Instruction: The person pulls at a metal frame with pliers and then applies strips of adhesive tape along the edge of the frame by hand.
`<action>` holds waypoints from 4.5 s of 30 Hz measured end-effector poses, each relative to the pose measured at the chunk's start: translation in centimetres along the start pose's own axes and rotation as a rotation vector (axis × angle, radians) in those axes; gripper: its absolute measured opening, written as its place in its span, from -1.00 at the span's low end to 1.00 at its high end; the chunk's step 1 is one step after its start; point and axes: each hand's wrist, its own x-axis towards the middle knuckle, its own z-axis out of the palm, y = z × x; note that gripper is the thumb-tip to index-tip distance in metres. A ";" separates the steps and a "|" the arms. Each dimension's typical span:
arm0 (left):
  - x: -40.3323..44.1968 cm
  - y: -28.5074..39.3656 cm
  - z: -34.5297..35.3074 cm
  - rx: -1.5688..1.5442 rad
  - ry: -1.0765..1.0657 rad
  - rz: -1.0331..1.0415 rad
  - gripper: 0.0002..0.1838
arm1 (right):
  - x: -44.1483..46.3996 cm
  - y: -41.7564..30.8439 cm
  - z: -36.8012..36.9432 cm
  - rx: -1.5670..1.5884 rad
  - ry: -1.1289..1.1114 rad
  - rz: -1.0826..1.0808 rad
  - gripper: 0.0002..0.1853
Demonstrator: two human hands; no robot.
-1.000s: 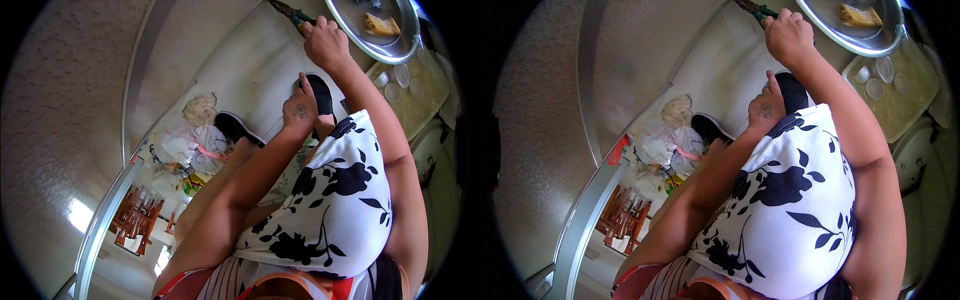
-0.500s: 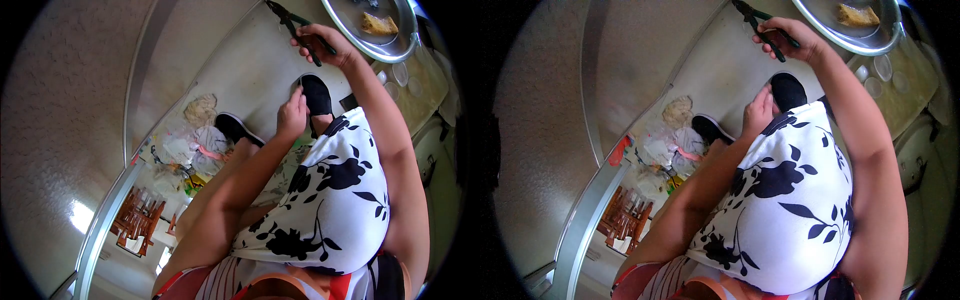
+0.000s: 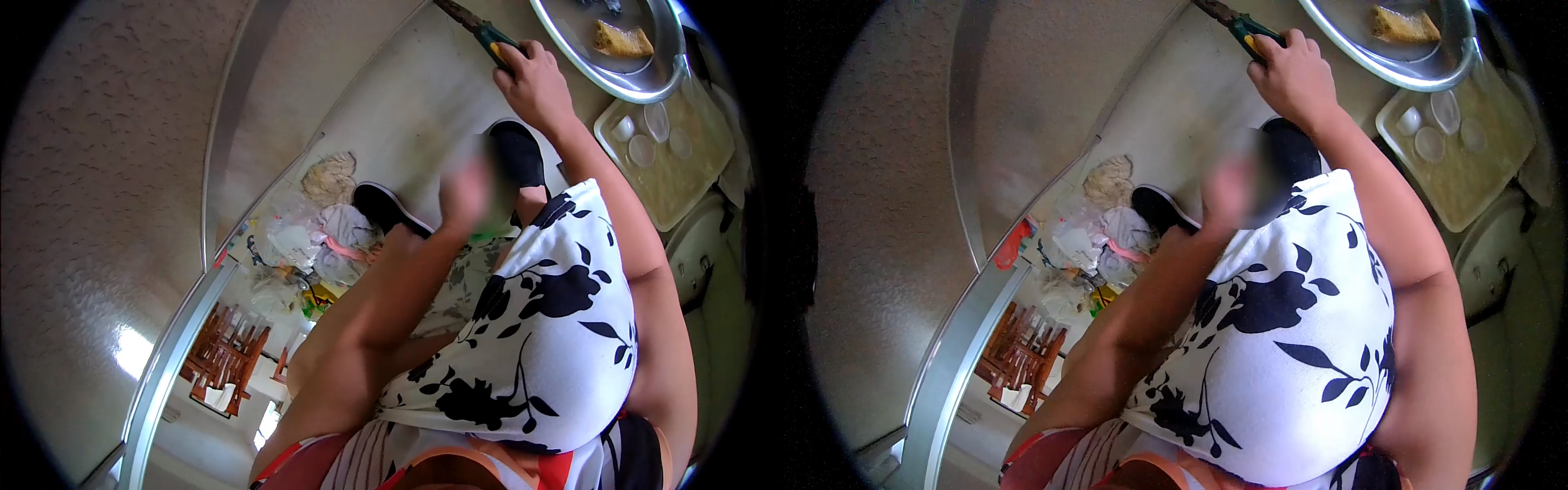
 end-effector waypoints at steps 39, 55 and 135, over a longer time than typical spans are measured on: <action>-0.1 0.4 -0.5 0.136 0.033 0.094 -0.86 | 0.5 1.4 -0.6 1.053 -0.559 0.498 -0.59; 0.1 1.7 1.9 0.364 -0.057 0.152 -0.84 | 1.1 -1.8 -1.1 -0.251 -0.162 0.071 -0.66; 8.5 -22.2 -25.1 0.256 0.519 -0.076 -0.58 | -1.7 -21.3 20.2 0.215 -0.509 -0.264 -0.81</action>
